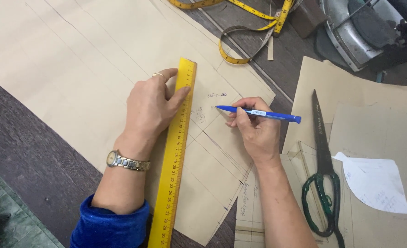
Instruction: The person uses a blue pen and a yellow ruler to draw lines and write measurements on a large sheet of pattern paper. They align the ruler to mark straight lines and add numerical notes to the pattern layout on the work surface.
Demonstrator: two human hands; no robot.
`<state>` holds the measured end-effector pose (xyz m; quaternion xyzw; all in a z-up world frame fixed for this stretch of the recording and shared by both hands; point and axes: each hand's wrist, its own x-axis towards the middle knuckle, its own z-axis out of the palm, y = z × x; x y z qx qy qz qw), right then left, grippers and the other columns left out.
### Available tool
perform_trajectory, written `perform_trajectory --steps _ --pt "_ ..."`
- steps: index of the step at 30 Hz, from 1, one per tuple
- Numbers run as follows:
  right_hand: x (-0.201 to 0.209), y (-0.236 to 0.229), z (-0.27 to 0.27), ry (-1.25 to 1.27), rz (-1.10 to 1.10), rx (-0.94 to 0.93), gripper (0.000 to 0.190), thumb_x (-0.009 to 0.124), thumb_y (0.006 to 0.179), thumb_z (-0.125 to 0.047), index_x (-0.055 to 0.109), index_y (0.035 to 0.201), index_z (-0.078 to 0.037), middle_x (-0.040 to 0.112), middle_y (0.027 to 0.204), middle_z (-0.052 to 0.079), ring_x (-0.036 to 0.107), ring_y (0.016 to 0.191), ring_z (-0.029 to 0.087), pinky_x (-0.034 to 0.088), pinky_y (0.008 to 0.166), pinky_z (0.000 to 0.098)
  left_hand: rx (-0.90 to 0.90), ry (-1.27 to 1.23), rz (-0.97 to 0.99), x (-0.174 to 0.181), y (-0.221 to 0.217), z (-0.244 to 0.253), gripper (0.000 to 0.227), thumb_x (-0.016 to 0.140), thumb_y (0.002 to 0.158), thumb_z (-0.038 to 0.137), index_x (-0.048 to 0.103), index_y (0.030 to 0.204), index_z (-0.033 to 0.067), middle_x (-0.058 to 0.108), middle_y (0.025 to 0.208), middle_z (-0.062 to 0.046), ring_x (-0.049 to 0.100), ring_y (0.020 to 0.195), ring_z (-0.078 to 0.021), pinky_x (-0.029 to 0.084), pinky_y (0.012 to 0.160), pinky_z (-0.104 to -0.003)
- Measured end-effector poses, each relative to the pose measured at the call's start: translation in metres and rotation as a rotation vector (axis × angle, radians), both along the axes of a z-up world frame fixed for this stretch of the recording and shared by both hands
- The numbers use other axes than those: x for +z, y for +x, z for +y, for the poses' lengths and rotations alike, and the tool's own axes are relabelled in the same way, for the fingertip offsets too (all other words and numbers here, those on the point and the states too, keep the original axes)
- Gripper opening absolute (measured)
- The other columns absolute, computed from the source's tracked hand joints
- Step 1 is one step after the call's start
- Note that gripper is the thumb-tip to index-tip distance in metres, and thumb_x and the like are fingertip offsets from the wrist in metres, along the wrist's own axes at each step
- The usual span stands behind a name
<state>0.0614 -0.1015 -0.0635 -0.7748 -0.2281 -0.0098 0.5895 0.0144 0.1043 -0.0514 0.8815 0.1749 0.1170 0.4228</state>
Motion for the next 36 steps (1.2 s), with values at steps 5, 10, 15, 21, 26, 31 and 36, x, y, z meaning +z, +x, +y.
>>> perform_trajectory --steps 5,10,15,21,26,31,36 --pt "0.0028 -0.0012 0.0025 -0.012 -0.004 -0.019 0.011 0.059 0.089 -0.010 0.066 0.088 -0.001 0.067 0.066 0.012 0.066 0.055 0.015 0.060 0.057 0.0277 -0.012 0.003 -0.019 0.0039 0.0041 -0.0037 0.042 0.067 0.081 0.004 0.062 0.121 -0.0060 0.071 0.069 -0.022 0.071 0.057 -0.0369 0.056 0.046 -0.041" --pt "0.0033 -0.0012 0.0035 -0.017 -0.015 -0.013 0.011 0.058 0.088 -0.008 0.066 0.089 -0.001 0.066 0.064 0.012 0.066 0.056 0.015 0.060 0.056 0.0282 0.004 0.017 -0.004 0.0064 0.0050 -0.0053 0.038 0.068 0.082 0.004 0.065 0.118 -0.0045 0.071 0.069 -0.021 0.071 0.057 -0.0365 0.057 0.047 -0.040" --pt "0.0052 -0.0014 0.0009 -0.007 -0.002 -0.008 0.011 0.058 0.087 -0.010 0.065 0.087 -0.001 0.065 0.061 0.011 0.066 0.055 0.016 0.059 0.056 0.0279 -0.015 0.007 0.009 0.0103 0.0056 -0.0051 0.036 0.067 0.084 0.004 0.063 0.118 -0.0069 0.071 0.073 -0.024 0.071 0.059 -0.0386 0.057 0.048 -0.042" --pt "0.0016 0.0007 -0.0003 0.001 0.010 -0.033 0.010 0.057 0.085 -0.007 0.065 0.087 0.000 0.065 0.062 0.012 0.068 0.056 0.017 0.060 0.057 0.0282 -0.032 0.029 0.023 0.0103 0.0066 -0.0050 0.036 0.068 0.084 0.005 0.064 0.119 -0.0064 0.071 0.072 -0.024 0.071 0.058 -0.0383 0.057 0.047 -0.042" --pt "-0.0005 0.0020 -0.0014 0.008 0.014 -0.043 0.011 0.055 0.086 -0.004 0.065 0.088 0.001 0.065 0.063 0.013 0.068 0.058 0.018 0.061 0.058 0.0302 -0.041 0.032 0.005 0.0111 0.0063 -0.0048 0.036 0.067 0.085 0.006 0.064 0.118 -0.0077 0.070 0.067 -0.023 0.070 0.055 -0.0366 0.056 0.046 -0.042" --pt "0.0038 -0.0006 0.0017 0.004 0.039 -0.048 0.009 0.057 0.086 -0.004 0.065 0.088 0.001 0.066 0.063 0.013 0.069 0.058 0.018 0.062 0.060 0.0311 -0.028 0.037 -0.003 0.0084 0.0074 -0.0043 0.035 0.068 0.084 0.005 0.064 0.117 -0.0079 0.070 0.067 -0.024 0.070 0.055 -0.0375 0.056 0.047 -0.043" --pt "0.0019 0.0009 0.0012 0.046 0.053 -0.040 0.009 0.057 0.085 -0.005 0.064 0.087 0.001 0.064 0.063 0.014 0.066 0.057 0.016 0.064 0.059 0.0314 -0.042 0.021 -0.008 0.0103 0.0064 -0.0048 0.035 0.068 0.084 0.004 0.064 0.116 -0.0086 0.069 0.066 -0.024 0.070 0.054 -0.0372 0.056 0.046 -0.043"
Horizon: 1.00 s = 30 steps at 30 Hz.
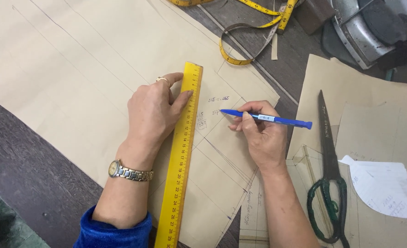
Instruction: The person uses a blue pen and a yellow ruler to draw lines and write measurements on a large sheet of pattern paper. They align the ruler to mark straight lines and add numerical notes to the pattern layout on the work surface.
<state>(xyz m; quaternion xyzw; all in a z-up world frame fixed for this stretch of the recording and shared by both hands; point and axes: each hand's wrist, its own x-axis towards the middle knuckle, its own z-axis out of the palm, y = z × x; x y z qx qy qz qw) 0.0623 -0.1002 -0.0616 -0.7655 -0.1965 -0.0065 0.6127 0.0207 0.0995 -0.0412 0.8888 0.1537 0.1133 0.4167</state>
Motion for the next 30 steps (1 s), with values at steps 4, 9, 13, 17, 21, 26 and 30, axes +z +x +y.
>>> perform_trajectory --steps 4,9,13,17,21,26,30 --pt "0.0015 -0.0010 0.0010 0.000 -0.003 -0.003 0.009 0.057 0.085 -0.003 0.065 0.087 0.002 0.064 0.063 0.014 0.066 0.057 0.016 0.064 0.059 0.0319 -0.007 0.018 0.007 -0.0024 0.0013 0.0021 0.035 0.068 0.084 0.006 0.064 0.116 -0.0080 0.069 0.065 -0.023 0.070 0.055 -0.0370 0.056 0.045 -0.043" --pt "-0.0036 0.0005 -0.0017 0.011 0.002 -0.008 0.010 0.057 0.086 -0.003 0.064 0.089 0.002 0.065 0.065 0.014 0.067 0.059 0.017 0.065 0.061 0.0336 0.003 0.006 0.003 0.0003 0.0005 0.0005 0.034 0.068 0.083 0.003 0.065 0.115 -0.0091 0.069 0.066 -0.024 0.070 0.055 -0.0376 0.056 0.045 -0.043" --pt "-0.0021 0.0003 -0.0022 0.020 -0.004 -0.004 0.009 0.057 0.086 -0.004 0.064 0.089 0.001 0.064 0.064 0.013 0.066 0.058 0.016 0.065 0.061 0.0331 0.006 0.009 -0.003 -0.0007 0.0020 0.0005 0.035 0.069 0.083 0.004 0.065 0.115 -0.0094 0.068 0.062 -0.023 0.070 0.053 -0.0370 0.055 0.045 -0.044" --pt "0.0020 -0.0020 -0.0007 -0.001 -0.001 0.007 0.009 0.057 0.086 -0.006 0.064 0.088 0.000 0.064 0.062 0.013 0.066 0.058 0.017 0.065 0.061 0.0343 0.003 0.014 -0.018 -0.0029 0.0018 0.0013 0.035 0.069 0.083 0.004 0.065 0.115 -0.0093 0.067 0.060 -0.022 0.069 0.052 -0.0361 0.055 0.045 -0.043" --pt "0.0037 -0.0018 -0.0004 -0.009 -0.008 0.015 0.009 0.057 0.086 -0.006 0.064 0.088 0.000 0.064 0.061 0.012 0.067 0.059 0.018 0.064 0.061 0.0336 0.009 0.007 -0.017 -0.0031 0.0018 0.0002 0.035 0.069 0.083 0.004 0.065 0.115 -0.0088 0.067 0.060 -0.022 0.069 0.052 -0.0358 0.055 0.045 -0.044" --pt "0.0034 -0.0015 -0.0006 0.009 -0.011 0.031 0.008 0.058 0.085 -0.007 0.064 0.087 -0.001 0.063 0.060 0.012 0.067 0.058 0.017 0.064 0.060 0.0322 0.009 -0.025 -0.020 -0.0005 0.0011 0.0002 0.035 0.069 0.082 0.002 0.065 0.115 -0.0093 0.068 0.065 -0.024 0.070 0.055 -0.0381 0.055 0.046 -0.044" --pt "0.0002 0.0003 -0.0028 0.005 -0.034 0.019 0.009 0.057 0.085 -0.006 0.064 0.087 -0.001 0.063 0.059 0.012 0.067 0.058 0.017 0.063 0.060 0.0320 0.015 -0.025 -0.008 -0.0003 0.0006 -0.0001 0.034 0.069 0.082 0.002 0.065 0.115 -0.0090 0.069 0.066 -0.024 0.070 0.055 -0.0384 0.055 0.046 -0.044"
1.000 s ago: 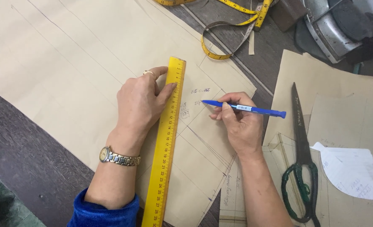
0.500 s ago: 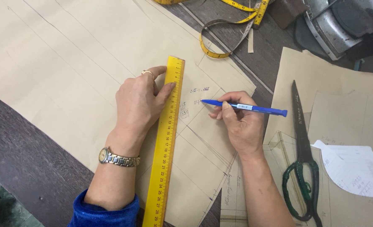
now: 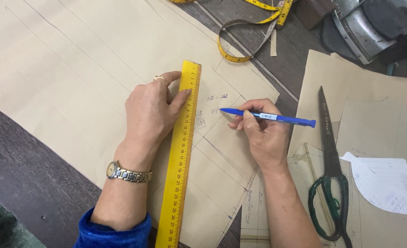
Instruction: The person uses a blue pen and a yellow ruler to draw lines and write measurements on a large sheet of pattern paper. They align the ruler to mark straight lines and add numerical notes to the pattern layout on the work surface.
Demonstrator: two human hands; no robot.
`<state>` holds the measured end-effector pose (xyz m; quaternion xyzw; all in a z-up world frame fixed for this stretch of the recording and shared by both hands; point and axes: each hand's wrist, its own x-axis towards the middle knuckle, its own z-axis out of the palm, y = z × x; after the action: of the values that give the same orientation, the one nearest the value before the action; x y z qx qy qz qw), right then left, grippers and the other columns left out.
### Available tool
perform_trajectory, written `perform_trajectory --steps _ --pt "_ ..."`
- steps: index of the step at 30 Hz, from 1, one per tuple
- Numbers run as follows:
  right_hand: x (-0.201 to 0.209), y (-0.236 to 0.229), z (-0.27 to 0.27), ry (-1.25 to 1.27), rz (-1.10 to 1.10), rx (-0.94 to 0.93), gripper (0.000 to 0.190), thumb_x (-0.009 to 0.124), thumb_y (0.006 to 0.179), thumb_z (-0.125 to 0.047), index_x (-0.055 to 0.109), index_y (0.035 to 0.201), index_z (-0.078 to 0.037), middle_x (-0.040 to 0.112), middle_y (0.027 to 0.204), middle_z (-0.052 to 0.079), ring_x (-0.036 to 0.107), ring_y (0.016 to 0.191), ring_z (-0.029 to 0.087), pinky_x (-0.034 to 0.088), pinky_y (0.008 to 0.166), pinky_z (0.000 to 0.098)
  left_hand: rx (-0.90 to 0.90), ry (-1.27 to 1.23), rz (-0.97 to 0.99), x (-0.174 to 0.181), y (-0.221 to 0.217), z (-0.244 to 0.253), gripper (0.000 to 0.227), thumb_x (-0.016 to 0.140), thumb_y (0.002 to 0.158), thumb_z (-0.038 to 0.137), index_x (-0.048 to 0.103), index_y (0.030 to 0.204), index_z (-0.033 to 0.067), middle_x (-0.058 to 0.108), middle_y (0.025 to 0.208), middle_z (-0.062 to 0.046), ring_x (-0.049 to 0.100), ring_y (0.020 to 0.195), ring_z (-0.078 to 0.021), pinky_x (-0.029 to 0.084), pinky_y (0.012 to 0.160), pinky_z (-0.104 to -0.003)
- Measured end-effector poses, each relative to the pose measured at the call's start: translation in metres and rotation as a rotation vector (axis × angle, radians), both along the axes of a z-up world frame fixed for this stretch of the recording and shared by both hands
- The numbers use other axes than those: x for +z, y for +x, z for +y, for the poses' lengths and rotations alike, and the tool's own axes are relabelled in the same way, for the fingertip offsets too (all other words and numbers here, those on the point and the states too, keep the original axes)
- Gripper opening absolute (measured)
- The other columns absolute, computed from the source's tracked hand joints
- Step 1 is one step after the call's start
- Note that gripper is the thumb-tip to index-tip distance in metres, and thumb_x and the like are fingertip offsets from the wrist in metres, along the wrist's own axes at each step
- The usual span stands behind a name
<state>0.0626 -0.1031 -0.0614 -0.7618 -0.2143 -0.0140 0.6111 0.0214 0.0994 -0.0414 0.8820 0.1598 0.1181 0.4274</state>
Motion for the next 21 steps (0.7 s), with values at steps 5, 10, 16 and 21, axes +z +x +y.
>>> perform_trajectory --steps 5,10,16,21 --pt "-0.0017 -0.0003 -0.0011 -0.010 0.001 -0.005 0.009 0.057 0.084 -0.006 0.064 0.086 -0.001 0.063 0.058 0.012 0.068 0.058 0.018 0.063 0.060 0.0321 0.000 -0.011 0.003 -0.0013 0.0003 0.0002 0.035 0.069 0.082 0.002 0.065 0.115 -0.0089 0.070 0.069 -0.025 0.070 0.057 -0.0390 0.055 0.046 -0.045" --pt "0.0025 -0.0011 0.0014 -0.001 0.005 -0.005 0.010 0.056 0.085 -0.007 0.063 0.086 -0.001 0.063 0.059 0.012 0.068 0.059 0.018 0.063 0.060 0.0329 -0.010 0.020 -0.018 -0.0019 -0.0003 -0.0002 0.034 0.069 0.082 0.002 0.065 0.114 -0.0102 0.068 0.063 -0.023 0.069 0.052 -0.0368 0.054 0.044 -0.042" --pt "0.0007 -0.0011 0.0006 -0.009 0.016 -0.011 0.010 0.056 0.085 -0.007 0.063 0.087 -0.001 0.063 0.059 0.012 0.068 0.058 0.018 0.063 0.060 0.0326 -0.005 0.005 -0.015 -0.0011 -0.0001 0.0000 0.034 0.068 0.082 0.001 0.065 0.114 -0.0095 0.068 0.063 -0.023 0.069 0.051 -0.0361 0.054 0.044 -0.043" --pt "-0.0014 -0.0003 -0.0003 -0.015 0.007 -0.009 0.010 0.055 0.085 -0.007 0.063 0.087 -0.001 0.063 0.058 0.012 0.068 0.058 0.017 0.063 0.060 0.0321 -0.013 0.001 0.001 -0.0015 0.0005 0.0004 0.035 0.069 0.082 0.002 0.065 0.115 -0.0084 0.069 0.065 -0.023 0.070 0.054 -0.0371 0.055 0.045 -0.043"
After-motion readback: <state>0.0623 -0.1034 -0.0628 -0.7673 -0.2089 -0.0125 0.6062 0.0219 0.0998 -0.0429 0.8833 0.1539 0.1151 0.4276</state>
